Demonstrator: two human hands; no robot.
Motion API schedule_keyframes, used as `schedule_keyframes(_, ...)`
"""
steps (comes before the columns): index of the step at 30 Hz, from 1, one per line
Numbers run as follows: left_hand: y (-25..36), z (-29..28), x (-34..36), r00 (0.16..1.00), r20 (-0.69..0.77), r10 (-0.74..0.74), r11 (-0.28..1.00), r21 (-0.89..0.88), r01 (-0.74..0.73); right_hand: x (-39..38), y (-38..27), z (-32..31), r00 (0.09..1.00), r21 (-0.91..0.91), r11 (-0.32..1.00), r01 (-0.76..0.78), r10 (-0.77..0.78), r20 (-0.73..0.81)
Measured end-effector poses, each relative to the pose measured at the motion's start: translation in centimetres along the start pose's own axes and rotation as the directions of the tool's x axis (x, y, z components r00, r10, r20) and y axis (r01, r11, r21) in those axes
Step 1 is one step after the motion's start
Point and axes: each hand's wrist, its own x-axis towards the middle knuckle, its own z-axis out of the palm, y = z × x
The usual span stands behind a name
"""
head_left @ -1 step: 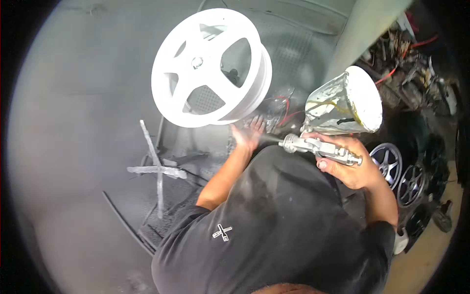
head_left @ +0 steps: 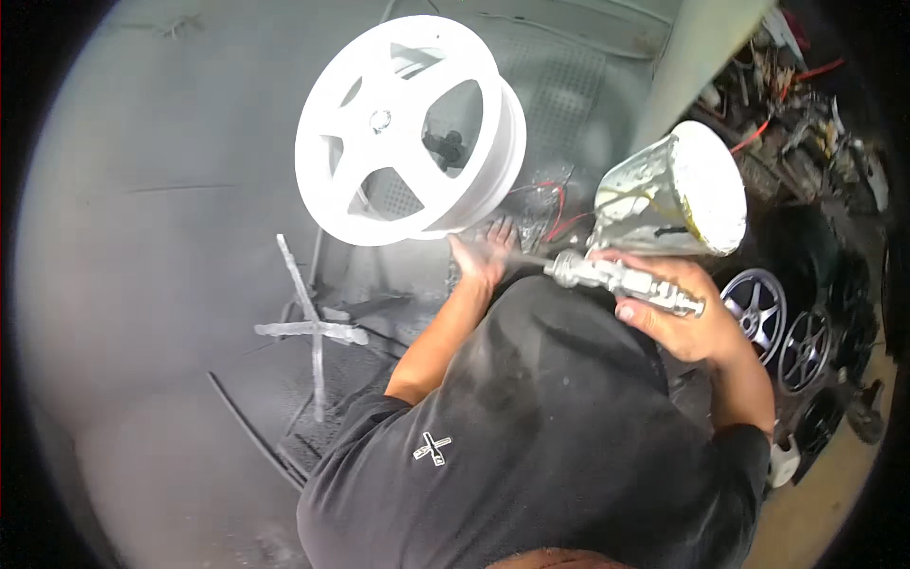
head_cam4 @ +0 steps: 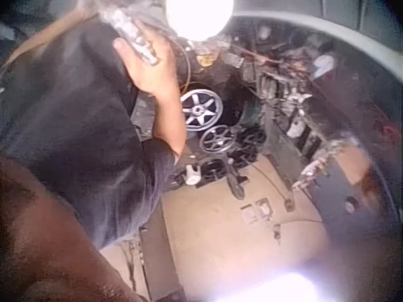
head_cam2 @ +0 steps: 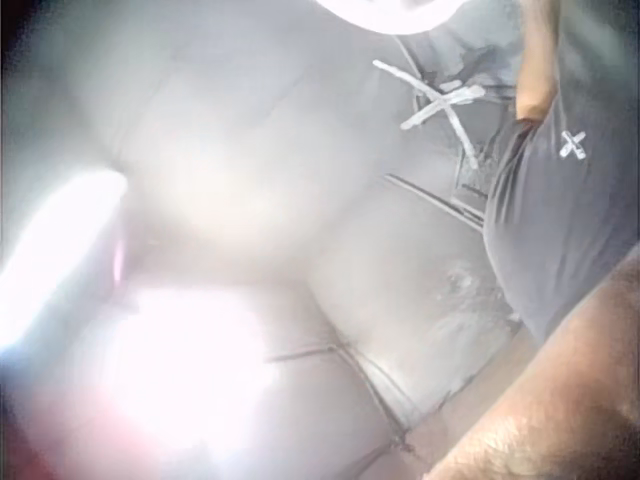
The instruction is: The person mixes paint in a small cup, loads it into a spray gun, and applies the paint to a white car rim using the spray gun.
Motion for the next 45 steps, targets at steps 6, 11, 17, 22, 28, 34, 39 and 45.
schedule_keyframes(6,11.9,-0.4,1.5,0.961,0.063,0.268,0.894,0.356,-0.272,-0.8,1.3,-3.6,0.951,-0.079,0.997,-0.009,-0.016,-0.309)
schedule_keyframes(11,24.8,-3.7,3.2,0.736,-0.093,0.670,0.683,0.465,-0.563,-0.7,-0.1,-5.1,0.937,0.014,0.996,-0.090,0.090,-0.336)
schedule_keyframes(17,22.1,-2.6,3.5,0.856,-0.230,0.463,0.838,0.429,-0.338,-0.4,0.4,-4.3,0.894,-0.016,0.999,-0.050,0.037,-0.447)
schedule_keyframes(22,21.0,-3.0,2.8,0.909,-0.092,0.407,0.889,0.270,-0.370,-0.2,0.0,-3.6,0.854,0.090,0.993,-0.078,0.113,-0.508)
schedule_keyframes(28,21.9,-3.1,2.1,0.900,-0.017,0.437,0.858,0.309,-0.410,0.2,-0.7,-2.8,0.831,0.012,0.995,-0.100,0.091,-0.549)
schedule_keyframes(34,22.6,-3.4,2.1,0.934,0.065,0.352,0.881,0.316,-0.353,0.9,-1.6,-2.1,0.789,-0.058,0.995,-0.077,0.026,-0.613)
schedule_keyframes(39,27.1,-5.6,4.9,0.924,0.179,0.338,0.897,0.236,-0.374,2.4,-3.3,-1.6,0.772,-0.151,0.985,-0.088,-0.028,-0.635)
schedule_keyframes(45,27.7,-6.2,6.2,0.873,0.108,0.476,0.811,0.329,-0.483,2.0,-4.4,1.5,0.783,-0.189,0.977,-0.097,-0.043,-0.620)
